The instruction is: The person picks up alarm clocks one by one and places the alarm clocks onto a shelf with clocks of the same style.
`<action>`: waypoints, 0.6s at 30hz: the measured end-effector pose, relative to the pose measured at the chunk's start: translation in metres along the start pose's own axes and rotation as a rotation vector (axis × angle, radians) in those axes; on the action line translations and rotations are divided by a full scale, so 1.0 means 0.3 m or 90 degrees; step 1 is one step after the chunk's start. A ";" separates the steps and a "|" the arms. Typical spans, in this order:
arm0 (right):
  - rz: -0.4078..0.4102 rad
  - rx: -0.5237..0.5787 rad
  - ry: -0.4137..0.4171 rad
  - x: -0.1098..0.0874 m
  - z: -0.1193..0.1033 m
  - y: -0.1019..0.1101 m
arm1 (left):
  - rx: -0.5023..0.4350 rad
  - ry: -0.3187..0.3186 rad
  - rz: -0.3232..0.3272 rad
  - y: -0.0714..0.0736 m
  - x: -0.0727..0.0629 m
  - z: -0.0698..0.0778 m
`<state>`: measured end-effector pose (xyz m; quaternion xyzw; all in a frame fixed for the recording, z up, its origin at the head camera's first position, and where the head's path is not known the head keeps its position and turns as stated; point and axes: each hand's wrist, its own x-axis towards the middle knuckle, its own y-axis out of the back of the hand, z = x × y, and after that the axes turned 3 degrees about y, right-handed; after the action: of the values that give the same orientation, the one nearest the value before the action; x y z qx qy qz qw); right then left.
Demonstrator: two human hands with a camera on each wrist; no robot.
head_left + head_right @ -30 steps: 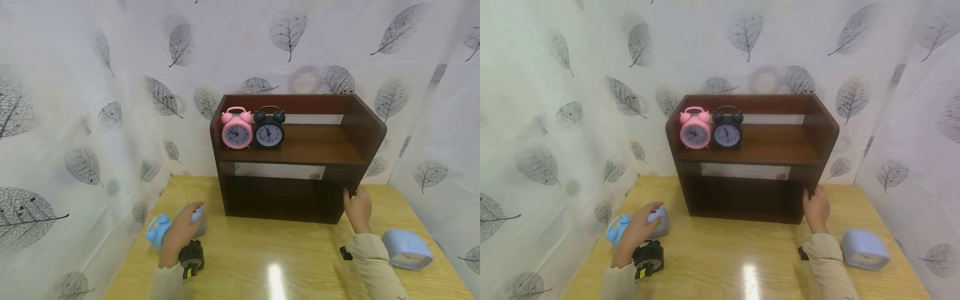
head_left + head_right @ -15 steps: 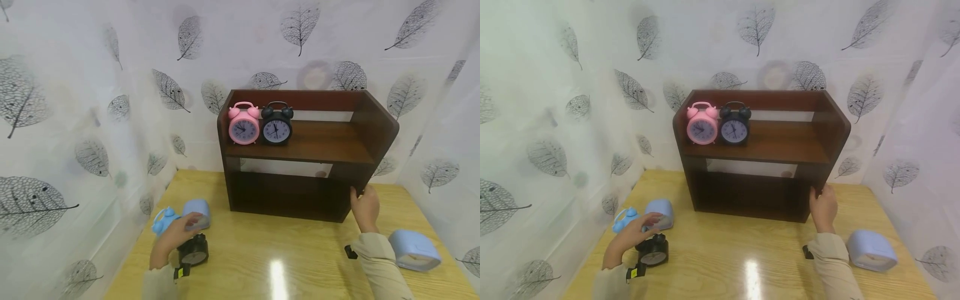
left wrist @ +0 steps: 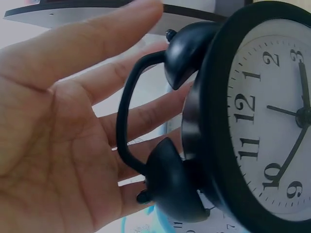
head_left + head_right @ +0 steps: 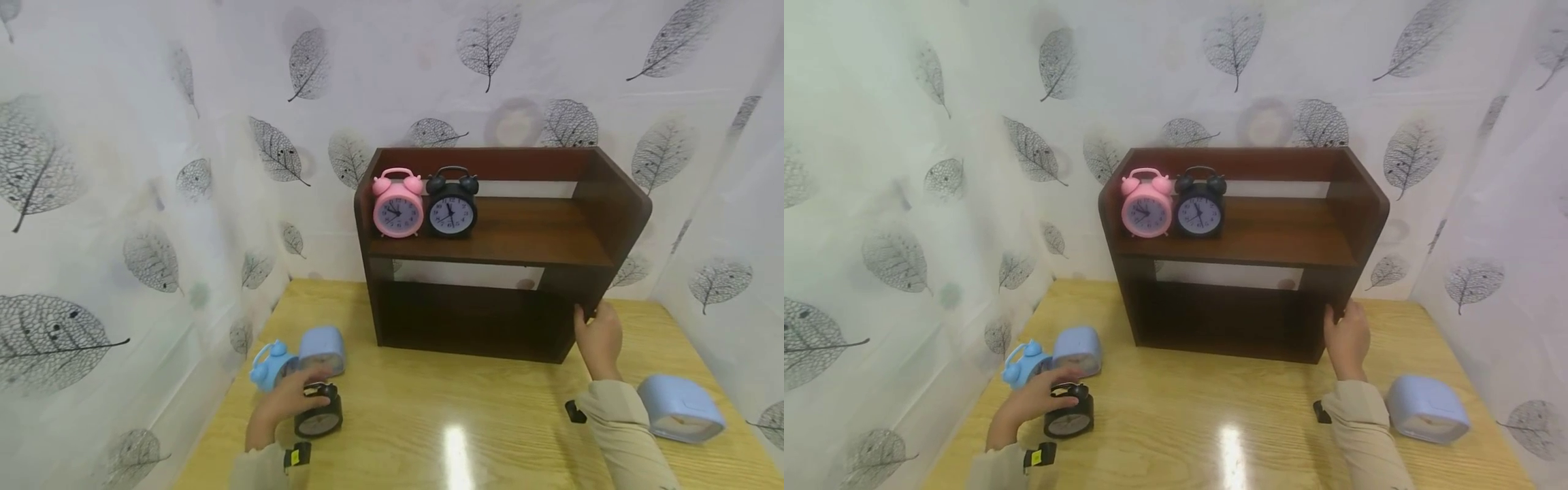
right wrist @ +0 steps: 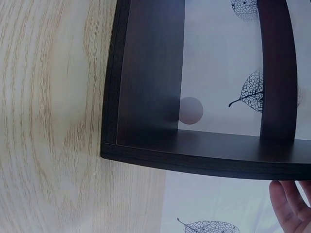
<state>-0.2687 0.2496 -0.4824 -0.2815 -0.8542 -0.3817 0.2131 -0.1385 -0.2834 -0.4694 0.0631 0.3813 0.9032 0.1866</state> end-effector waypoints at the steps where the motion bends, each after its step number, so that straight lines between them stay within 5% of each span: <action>1: -0.002 0.000 0.000 0.000 -0.001 0.000 | 0.011 0.002 -0.004 -0.002 -0.001 -0.001; 8: -0.012 0.001 -0.004 -0.002 -0.012 0.002 | 0.059 0.050 0.004 -0.014 -0.002 0.007; 18: -0.009 -0.004 -0.005 0.001 -0.011 0.009 | 0.087 0.055 0.007 -0.025 0.027 0.007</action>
<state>-0.2665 0.2486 -0.4787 -0.2775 -0.8558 -0.3850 0.2059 -0.1432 -0.2742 -0.4735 0.0390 0.4494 0.8780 0.1603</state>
